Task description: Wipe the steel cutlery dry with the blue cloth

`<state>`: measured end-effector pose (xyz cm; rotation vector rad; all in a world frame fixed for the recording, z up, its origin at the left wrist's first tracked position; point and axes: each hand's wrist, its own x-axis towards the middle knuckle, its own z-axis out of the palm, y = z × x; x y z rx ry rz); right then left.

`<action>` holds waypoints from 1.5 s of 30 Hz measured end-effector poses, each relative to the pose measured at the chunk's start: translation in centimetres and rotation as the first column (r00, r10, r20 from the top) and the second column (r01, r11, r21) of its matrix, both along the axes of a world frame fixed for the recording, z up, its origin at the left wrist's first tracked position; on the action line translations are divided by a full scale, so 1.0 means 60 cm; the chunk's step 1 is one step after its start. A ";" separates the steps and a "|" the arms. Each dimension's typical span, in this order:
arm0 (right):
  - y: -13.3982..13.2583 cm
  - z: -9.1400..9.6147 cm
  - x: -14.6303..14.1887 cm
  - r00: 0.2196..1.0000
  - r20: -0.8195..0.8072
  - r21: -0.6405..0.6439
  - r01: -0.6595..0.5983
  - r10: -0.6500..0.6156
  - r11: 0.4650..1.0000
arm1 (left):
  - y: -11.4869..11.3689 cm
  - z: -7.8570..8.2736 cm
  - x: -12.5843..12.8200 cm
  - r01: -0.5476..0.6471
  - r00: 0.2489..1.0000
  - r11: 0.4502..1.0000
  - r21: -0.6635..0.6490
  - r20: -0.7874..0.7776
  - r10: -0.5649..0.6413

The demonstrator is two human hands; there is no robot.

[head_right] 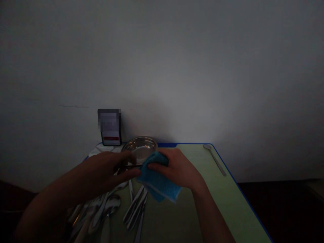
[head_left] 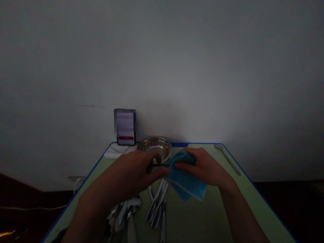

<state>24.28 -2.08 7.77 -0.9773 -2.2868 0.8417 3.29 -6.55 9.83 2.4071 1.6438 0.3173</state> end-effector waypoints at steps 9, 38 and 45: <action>-0.002 0.002 -0.004 1.000 0.013 0.029 -0.005 0.004 1.000 | 0.011 -0.008 0.011 -0.017 0.998 1.000 0.022 -0.065 0.018; 0.003 0.003 0.006 0.999 0.048 0.077 -0.021 0.017 0.997 | 0.006 0.003 0.006 0.011 0.992 0.995 0.100 -0.124 0.002; -0.003 -0.003 -0.013 1.000 -0.006 0.042 -0.030 0.030 0.999 | 0.007 0.000 -0.005 0.065 0.990 0.997 0.041 -0.129 -0.059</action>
